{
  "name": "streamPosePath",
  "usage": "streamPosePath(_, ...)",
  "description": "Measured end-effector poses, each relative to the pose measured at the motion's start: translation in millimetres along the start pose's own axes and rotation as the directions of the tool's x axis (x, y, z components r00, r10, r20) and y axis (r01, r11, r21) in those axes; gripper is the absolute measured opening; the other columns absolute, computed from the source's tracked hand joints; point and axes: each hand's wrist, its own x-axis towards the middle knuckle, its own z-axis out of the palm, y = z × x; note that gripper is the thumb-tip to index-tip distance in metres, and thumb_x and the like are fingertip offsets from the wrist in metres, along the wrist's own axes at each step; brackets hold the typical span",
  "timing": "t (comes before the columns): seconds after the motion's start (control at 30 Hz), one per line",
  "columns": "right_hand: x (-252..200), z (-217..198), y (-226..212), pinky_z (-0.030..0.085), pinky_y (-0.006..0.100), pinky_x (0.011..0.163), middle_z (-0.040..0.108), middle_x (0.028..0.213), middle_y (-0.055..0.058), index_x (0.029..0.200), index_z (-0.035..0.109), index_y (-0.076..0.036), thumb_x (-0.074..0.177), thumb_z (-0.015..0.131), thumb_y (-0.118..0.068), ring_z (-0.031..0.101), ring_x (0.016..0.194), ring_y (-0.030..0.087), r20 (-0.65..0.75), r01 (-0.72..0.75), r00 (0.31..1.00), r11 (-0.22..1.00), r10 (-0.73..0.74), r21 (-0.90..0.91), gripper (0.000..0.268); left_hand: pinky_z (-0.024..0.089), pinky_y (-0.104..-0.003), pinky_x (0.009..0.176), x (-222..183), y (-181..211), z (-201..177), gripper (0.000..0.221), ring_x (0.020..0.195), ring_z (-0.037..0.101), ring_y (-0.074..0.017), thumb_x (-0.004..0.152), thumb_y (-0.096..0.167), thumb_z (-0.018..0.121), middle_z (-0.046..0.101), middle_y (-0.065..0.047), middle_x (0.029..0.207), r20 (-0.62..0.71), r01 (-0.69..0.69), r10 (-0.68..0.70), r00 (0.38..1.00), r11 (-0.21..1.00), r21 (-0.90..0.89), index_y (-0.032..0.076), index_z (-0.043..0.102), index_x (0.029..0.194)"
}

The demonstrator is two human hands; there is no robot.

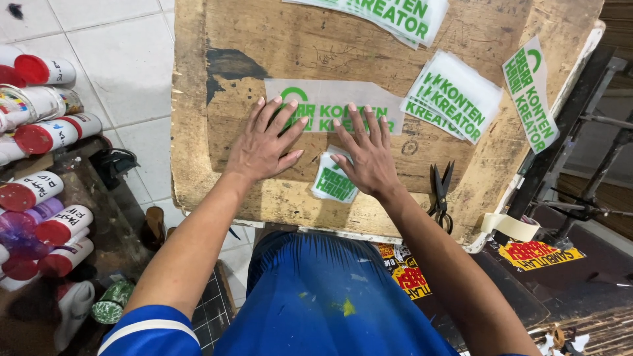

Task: Applying adhesive tape to secure printed labels onto a wooden board for organization or preparation.

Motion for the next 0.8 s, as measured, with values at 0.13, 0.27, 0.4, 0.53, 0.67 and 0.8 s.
streamPosePath(0.13, 0.6, -1.6, 0.5, 0.012, 0.061, 0.123, 0.018, 0.171, 0.010, 0.160, 0.038, -0.026, 0.105, 0.043, -0.059, 0.013, 0.155, 0.042, -0.005, 0.006, 1.000, 1.000, -0.006, -0.002, 0.064, 0.026, -0.059, 0.121, 0.6, -0.3, -1.1, 0.063, 0.143, 0.039, -0.0397, 0.097, 0.056, 0.056, 0.045, -0.014, 0.155, 0.004, -0.004, 0.004, 1.000, 1.000, 0.006, 0.023, 0.052, 0.150)
streamPosePath(0.27, 0.4, -2.8, 0.0, 0.014, 0.061, 0.122, 0.018, 0.171, 0.010, 0.160, 0.037, -0.027, 0.105, 0.042, -0.059, 0.014, 0.155, 0.042, 0.000, 0.006, 1.000, 1.000, -0.006, -0.008, 0.064, 0.026, -0.059, 0.121, 0.2, -0.3, -0.6, 0.062, 0.143, 0.039, -0.0395, 0.098, 0.057, 0.054, 0.045, -0.014, 0.155, 0.001, -0.002, 0.002, 1.000, 1.000, 0.007, 0.023, 0.052, 0.150)
streamPosePath(0.4, 1.5, -5.4, 0.0, 0.014, 0.061, 0.122, 0.018, 0.171, 0.010, 0.160, 0.038, -0.028, 0.105, 0.042, -0.059, 0.014, 0.155, 0.041, 0.035, -0.015, 0.999, 1.000, 0.015, 0.019, 0.063, 0.026, -0.059, 0.121, 0.4, -0.9, -0.4, 0.061, 0.143, 0.039, -0.0396, 0.098, 0.057, 0.054, 0.045, -0.014, 0.155, 0.004, 0.000, 0.000, 1.000, 1.000, -0.009, 0.023, 0.053, 0.149)
streamPosePath(0.53, 2.2, -8.2, -1.4, 0.014, 0.061, 0.123, 0.018, 0.171, 0.009, 0.159, 0.038, -0.028, 0.104, 0.044, -0.058, 0.015, 0.155, 0.041, 0.043, -0.021, 0.999, 1.000, 0.020, 0.019, 0.063, 0.026, -0.059, 0.120, 1.1, -1.1, -0.1, 0.060, 0.142, 0.040, -0.0398, 0.100, 0.057, 0.050, 0.045, -0.014, 0.154, 0.000, 0.000, 0.000, 1.000, 1.000, -0.024, 0.023, 0.053, 0.150)
streamPosePath(0.67, 2.0, -8.0, -1.2, 0.014, 0.061, 0.123, 0.018, 0.171, 0.009, 0.159, 0.038, -0.028, 0.104, 0.045, -0.058, 0.015, 0.155, 0.041, 0.054, -0.031, 0.998, 0.999, 0.029, 0.025, 0.064, 0.027, -0.059, 0.120, 0.2, -2.5, 0.2, 0.061, 0.141, 0.041, -0.0405, 0.099, 0.057, 0.052, 0.046, -0.015, 0.154, -0.012, -0.019, 0.019, 1.000, 1.000, -0.012, 0.022, 0.054, 0.149)
streamPosePath(0.8, 0.7, -7.6, -1.1, 0.015, 0.061, 0.123, 0.018, 0.170, 0.009, 0.160, 0.037, -0.029, 0.104, 0.044, -0.058, 0.015, 0.155, 0.041, 0.062, -0.029, 0.998, 0.999, 0.027, 0.022, 0.063, 0.025, -0.060, 0.120, -2.3, -2.5, 2.0, 0.062, 0.142, 0.040, -0.0416, 0.097, 0.056, 0.056, 0.045, -0.015, 0.156, -0.011, -0.030, 0.029, 1.000, 1.000, -0.011, 0.022, 0.054, 0.150)
